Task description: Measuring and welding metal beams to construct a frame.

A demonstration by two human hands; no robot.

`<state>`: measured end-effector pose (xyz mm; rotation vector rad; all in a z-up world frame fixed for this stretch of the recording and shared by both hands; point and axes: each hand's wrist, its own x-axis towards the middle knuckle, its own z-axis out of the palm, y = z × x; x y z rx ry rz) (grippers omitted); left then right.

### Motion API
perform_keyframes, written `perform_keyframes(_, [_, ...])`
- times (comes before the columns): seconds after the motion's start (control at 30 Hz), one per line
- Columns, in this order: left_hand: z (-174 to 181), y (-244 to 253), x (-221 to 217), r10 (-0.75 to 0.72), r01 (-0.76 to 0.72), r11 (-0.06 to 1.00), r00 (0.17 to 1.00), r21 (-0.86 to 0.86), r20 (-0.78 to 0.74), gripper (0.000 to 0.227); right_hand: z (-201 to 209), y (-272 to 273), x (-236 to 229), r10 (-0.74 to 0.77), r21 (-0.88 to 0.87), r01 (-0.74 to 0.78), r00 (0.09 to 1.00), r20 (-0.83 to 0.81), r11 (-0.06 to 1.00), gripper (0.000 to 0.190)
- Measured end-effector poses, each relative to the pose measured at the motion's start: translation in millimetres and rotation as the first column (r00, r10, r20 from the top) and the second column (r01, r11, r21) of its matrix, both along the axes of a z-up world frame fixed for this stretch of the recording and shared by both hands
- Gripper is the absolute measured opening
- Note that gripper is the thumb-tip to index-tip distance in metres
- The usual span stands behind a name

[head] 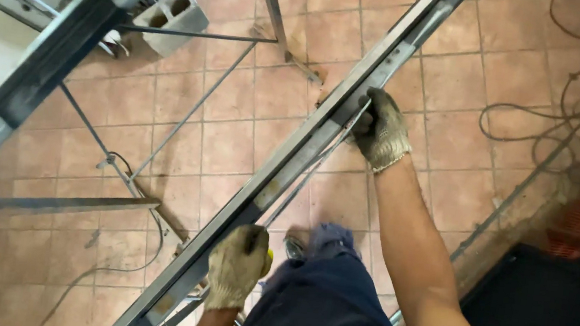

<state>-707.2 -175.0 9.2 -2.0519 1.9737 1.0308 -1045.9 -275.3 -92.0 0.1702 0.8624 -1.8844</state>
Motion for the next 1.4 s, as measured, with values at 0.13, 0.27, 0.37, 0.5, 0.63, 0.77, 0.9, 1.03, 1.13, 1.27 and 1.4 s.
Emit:
perform_keyframes(0.13, [-5,-13,-36,-0.041,0.036,0.994,0.998,-0.104,-0.043,0.03,5,-9,-29,0.039,0.17,-0.045,0.998,0.04,0.984,0.01])
perform_keyframes(0.27, [-34,-18,-72,-0.105,0.086,0.941,0.994,-0.328,-0.04,0.015,-3,-18,-71,0.134,0.076,-0.143,0.984,0.116,0.987,0.011])
perform_keyframes(0.37, [-19,-20,-108,-0.084,0.073,0.97,0.996,-0.232,-0.041,0.02,-10,-25,-99,0.135,0.129,-0.147,0.986,0.096,0.981,0.01])
perform_keyframes(0.5, [6,-20,-152,0.055,-0.047,0.996,0.992,-0.072,0.115,0.027,-20,-28,-127,0.143,0.069,-0.15,0.986,0.09,0.986,0.011])
perform_keyframes(0.63, [1,-13,-167,0.051,-0.048,0.985,0.999,-0.167,0.014,0.027,-29,-28,-141,0.2,0.081,-0.208,0.975,0.094,0.975,0.011])
perform_keyframes(0.77, [7,-11,-177,0.119,-0.115,0.991,0.991,-0.072,0.054,0.031,-41,-29,-143,0.228,0.045,-0.234,0.968,0.109,0.971,0.016])
perform_keyframes(0.9, [8,-7,-181,0.165,-0.161,0.986,0.982,-0.045,0.095,0.032,-19,-31,-137,0.251,0.161,-0.266,0.962,0.107,0.95,0.015])
perform_keyframes(1.03, [8,-3,-180,0.186,-0.179,0.981,0.979,-0.076,0.087,0.027,-16,-28,-135,0.289,0.184,-0.299,0.954,0.079,0.936,0.013])
perform_keyframes(1.13, [5,0,-173,0.183,-0.177,0.977,0.982,-0.118,0.049,0.025,-16,-29,-133,0.3,0.135,-0.307,0.952,0.066,0.942,0.012])
perform_keyframes(1.27, [17,-5,-169,0.227,-0.226,0.972,0.974,-0.055,0.011,0.027,13,-32,-125,0.304,0.254,-0.306,0.952,0.05,0.917,0.009])
perform_keyframes(1.4, [16,-8,-137,0.258,-0.259,0.964,0.966,-0.062,-0.02,0.032,4,-11,-106,0.316,0.195,-0.289,0.941,-0.125,0.937,0.02])
